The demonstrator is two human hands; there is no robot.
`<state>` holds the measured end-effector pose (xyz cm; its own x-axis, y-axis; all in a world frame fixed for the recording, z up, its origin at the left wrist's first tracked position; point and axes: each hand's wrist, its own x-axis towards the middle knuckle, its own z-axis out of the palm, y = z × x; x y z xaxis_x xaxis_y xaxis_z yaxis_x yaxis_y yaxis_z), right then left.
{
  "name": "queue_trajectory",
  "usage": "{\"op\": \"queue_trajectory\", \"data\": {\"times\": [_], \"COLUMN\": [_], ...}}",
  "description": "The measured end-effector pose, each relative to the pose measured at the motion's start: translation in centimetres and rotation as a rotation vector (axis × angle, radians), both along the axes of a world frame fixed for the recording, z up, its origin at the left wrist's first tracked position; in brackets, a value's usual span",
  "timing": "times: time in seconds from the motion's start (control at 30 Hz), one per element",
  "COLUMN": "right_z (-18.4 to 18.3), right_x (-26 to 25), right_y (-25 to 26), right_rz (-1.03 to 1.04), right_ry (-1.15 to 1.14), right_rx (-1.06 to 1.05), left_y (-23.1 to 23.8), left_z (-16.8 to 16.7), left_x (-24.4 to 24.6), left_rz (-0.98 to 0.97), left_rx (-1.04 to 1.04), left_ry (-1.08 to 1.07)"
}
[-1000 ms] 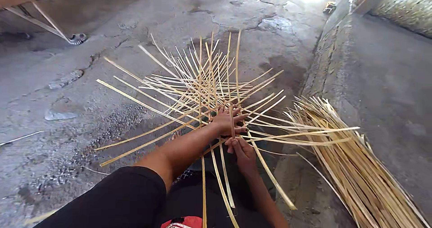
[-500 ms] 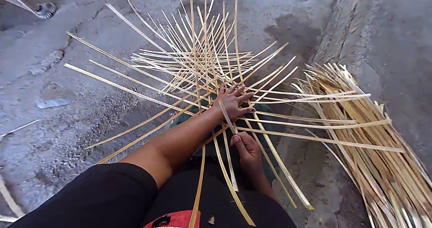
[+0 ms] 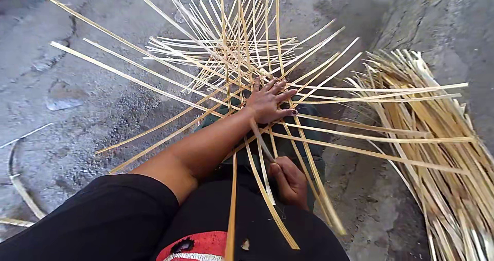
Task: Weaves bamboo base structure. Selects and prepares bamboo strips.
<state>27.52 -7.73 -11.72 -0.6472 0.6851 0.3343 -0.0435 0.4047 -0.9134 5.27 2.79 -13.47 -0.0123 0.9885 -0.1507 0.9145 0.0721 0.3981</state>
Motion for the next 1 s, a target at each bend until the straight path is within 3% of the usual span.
{"op": "queue_trajectory", "data": {"times": [0.4,0.57,0.73,0.9,0.97,1.0], "right_z": [0.9,1.5,0.5,0.8,1.3,1.5], "right_x": [1.5,3.2,4.3,7.0,7.1,6.7], "right_y": [-1.9,-4.1,-4.5,-3.7,-3.9,-3.8], "right_rz": [0.025,-0.040,0.036,0.157,0.088,0.030], "right_ry": [0.072,-0.035,0.146,0.135,0.114,0.059], "right_rx": [-0.037,0.006,-0.069,-0.228,-0.316,-0.251], "left_y": [-1.0,-1.4,-1.4,-2.2,-2.9,-3.3], "left_z": [0.5,0.6,0.7,1.5,1.5,1.4], "left_x": [1.2,1.2,0.4,-2.1,-2.8,-3.0], "left_rz": [-0.011,-0.005,-0.017,0.055,0.068,0.071], "left_rx": [0.017,0.032,0.012,-0.015,-0.014,-0.008], "left_ry": [-0.010,0.012,0.031,0.047,0.049,0.051]}}
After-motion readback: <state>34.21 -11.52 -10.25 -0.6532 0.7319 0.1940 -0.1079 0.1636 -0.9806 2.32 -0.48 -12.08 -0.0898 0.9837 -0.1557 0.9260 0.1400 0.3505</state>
